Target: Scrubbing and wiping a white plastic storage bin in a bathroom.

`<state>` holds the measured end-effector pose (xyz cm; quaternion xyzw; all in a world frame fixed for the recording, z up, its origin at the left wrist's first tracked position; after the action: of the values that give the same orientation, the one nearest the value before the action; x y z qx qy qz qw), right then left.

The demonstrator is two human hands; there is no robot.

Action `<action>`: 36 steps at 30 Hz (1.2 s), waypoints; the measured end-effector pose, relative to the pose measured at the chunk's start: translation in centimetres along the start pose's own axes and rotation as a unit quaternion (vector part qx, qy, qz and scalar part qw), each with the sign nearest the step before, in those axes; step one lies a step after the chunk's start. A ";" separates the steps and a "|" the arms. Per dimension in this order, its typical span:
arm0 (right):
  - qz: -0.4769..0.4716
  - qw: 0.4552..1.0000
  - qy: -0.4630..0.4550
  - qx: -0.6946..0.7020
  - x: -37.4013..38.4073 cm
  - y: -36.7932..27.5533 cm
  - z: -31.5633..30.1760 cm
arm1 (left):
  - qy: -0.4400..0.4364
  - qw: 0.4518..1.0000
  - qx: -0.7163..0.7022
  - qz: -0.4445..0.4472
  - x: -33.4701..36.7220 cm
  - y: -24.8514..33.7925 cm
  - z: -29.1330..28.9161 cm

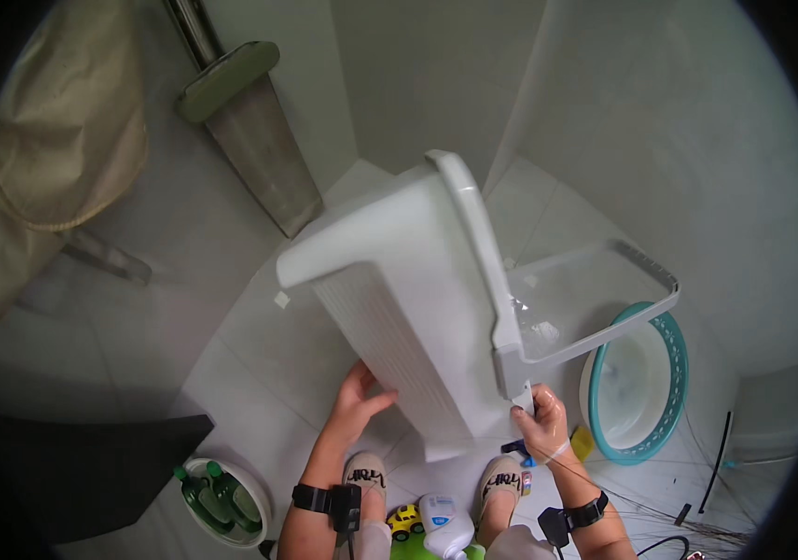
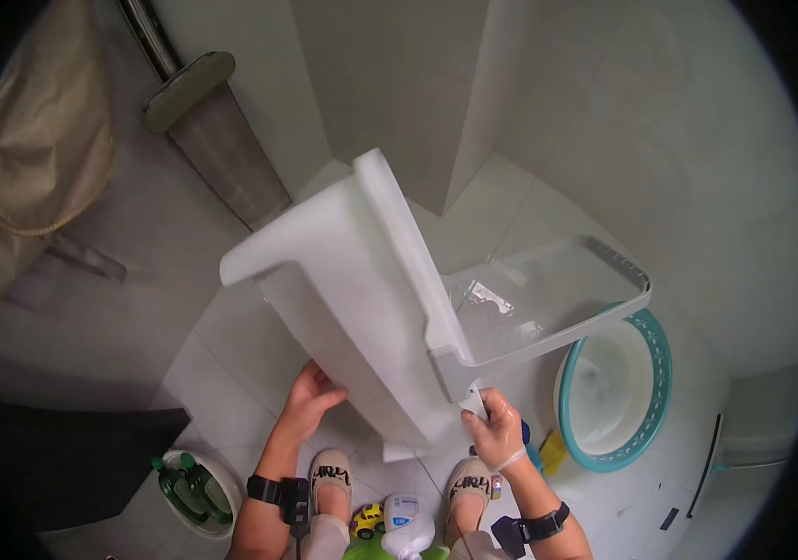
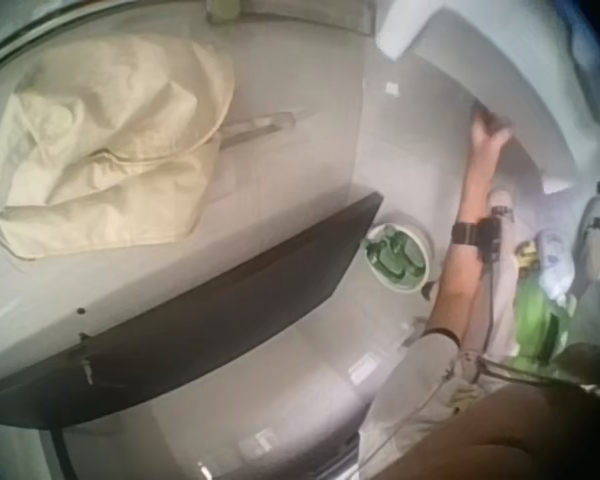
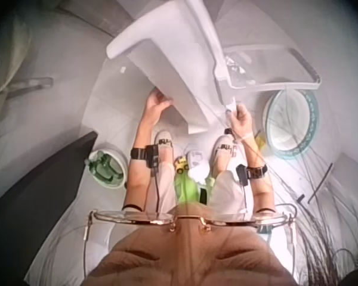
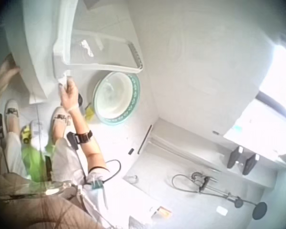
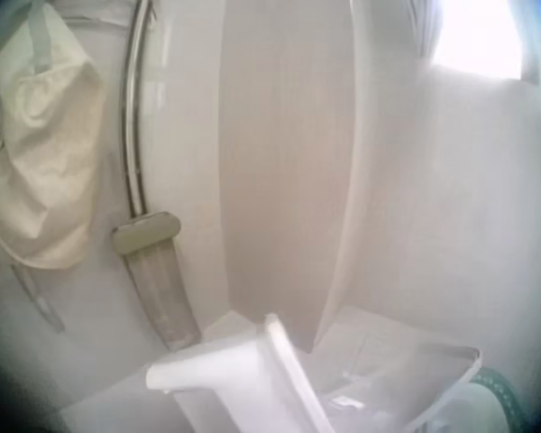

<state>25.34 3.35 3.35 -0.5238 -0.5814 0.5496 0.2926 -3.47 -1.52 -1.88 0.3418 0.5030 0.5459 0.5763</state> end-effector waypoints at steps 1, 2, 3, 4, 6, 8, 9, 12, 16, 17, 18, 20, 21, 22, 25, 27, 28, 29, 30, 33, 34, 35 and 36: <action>-0.054 0.995 0.027 -0.078 0.1 -1.2 -0.2 | 0.031 0.996 -0.050 -0.061 0.2 -0.2 0.2; -0.108 0.980 0.053 -0.156 0.0 -2.5 -0.3 | 0.063 0.985 -0.099 -0.123 0.1 -1.0 0.3; -0.105 0.981 0.052 -0.155 0.1 -2.6 -0.1 | 0.051 0.987 -0.108 -0.112 0.0 -1.2 0.1; -0.134 0.970 0.057 -0.196 0.1 -3.4 0.1 | 0.052 0.986 -0.108 -0.115 -0.3 -1.4 -0.3; -0.193 0.939 0.067 -0.277 -0.2 -4.7 0.7 | 0.125 0.970 -0.183 -0.102 -0.7 -1.6 -2.2; -0.219 0.922 0.068 -0.313 0.0 -4.1 1.1 | 0.202 0.958 -0.188 -0.076 -1.3 -1.4 -4.1; -0.265 0.907 0.063 -0.322 -0.1 -4.6 1.5 | 0.277 0.940 -0.191 -0.048 -2.0 -1.1 -5.9; -0.290 0.881 0.050 -0.370 -0.4 -3.9 1.6 | 0.349 0.915 -0.200 0.020 -3.0 0.0 -9.2; -0.286 0.857 0.019 -0.429 -0.6 -2.8 1.8 | 0.320 0.938 -0.129 0.036 -3.6 2.0 -9.7; -0.293 0.834 0.003 -0.467 -0.7 -2.5 2.2 | 0.306 0.946 -0.102 0.044 -3.4 2.6 -9.4; -0.300 0.809 -0.012 -0.505 -0.9 -2.3 2.7 | 0.290 0.953 -0.075 0.052 -3.2 3.2 -9.1; -0.307 0.807 0.001 -0.504 -1.1 -2.2 2.8 | 0.266 0.961 -0.055 0.060 -2.5 2.6 -9.8; -0.323 0.803 0.007 -0.500 -1.2 -2.0 2.7 | 0.238 0.968 -0.038 0.071 -1.8 3.1 -9.2; -0.338 0.799 0.012 -0.497 -1.4 -1.9 2.6 | 0.235 0.969 -0.039 0.065 -1.9 3.4 -9.0; -0.332 0.803 0.013 -0.496 -1.3 -1.2 2.3 | 0.192 0.947 -0.247 0.067 -2.4 4.4 -8.6; -0.331 0.806 0.018 -0.491 -1.4 -1.1 2.1 | 0.198 0.948 -0.244 0.049 -2.9 3.7 -8.9; -0.325 0.806 0.021 -0.494 -1.3 -0.8 1.9 | 0.208 0.948 -0.239 0.036 -3.1 3.1 -9.0; -0.325 0.810 0.012 -0.488 -1.3 -0.4 2.0 | 0.202 0.949 -0.241 0.031 -3.1 2.7 -8.8; -0.325 0.814 0.001 -0.481 -1.3 -0.1 2.1 | 0.222 0.965 -0.134 0.022 -3.4 2.5 -9.1; -0.328 0.818 0.012 -0.473 -1.5 -0.2 2.1 | 0.227 0.973 0.037 -0.002 -2.5 1.1 -9.6; -0.334 0.817 0.019 -0.469 -1.6 -0.4 2.1 | 0.218 0.970 0.103 -0.013 -2.1 0.7 -9.7; -0.334 0.818 0.019 -0.468 -1.5 -0.5 2.2 | 0.219 0.970 0.104 -0.014 -2.0 0.4 -9.9; -0.334 0.823 0.015 -0.460 -1.5 -0.5 2.2 | 0.222 0.962 0.154 -0.024 -1.8 0.3 -9.6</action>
<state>23.61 1.30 3.73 -0.3797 -0.9015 0.0799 0.1919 -12.53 -4.70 -3.78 0.2842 0.7049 0.5096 0.4033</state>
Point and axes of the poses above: each hand's wrist, its own x-axis towards the middle knuckle, its own z-axis out of the palm, y = z × x, the point moved 10 cm from there along x, towards the middle knuckle, and after that the axes turned 4 degrees about z, right-handed, at the moved point
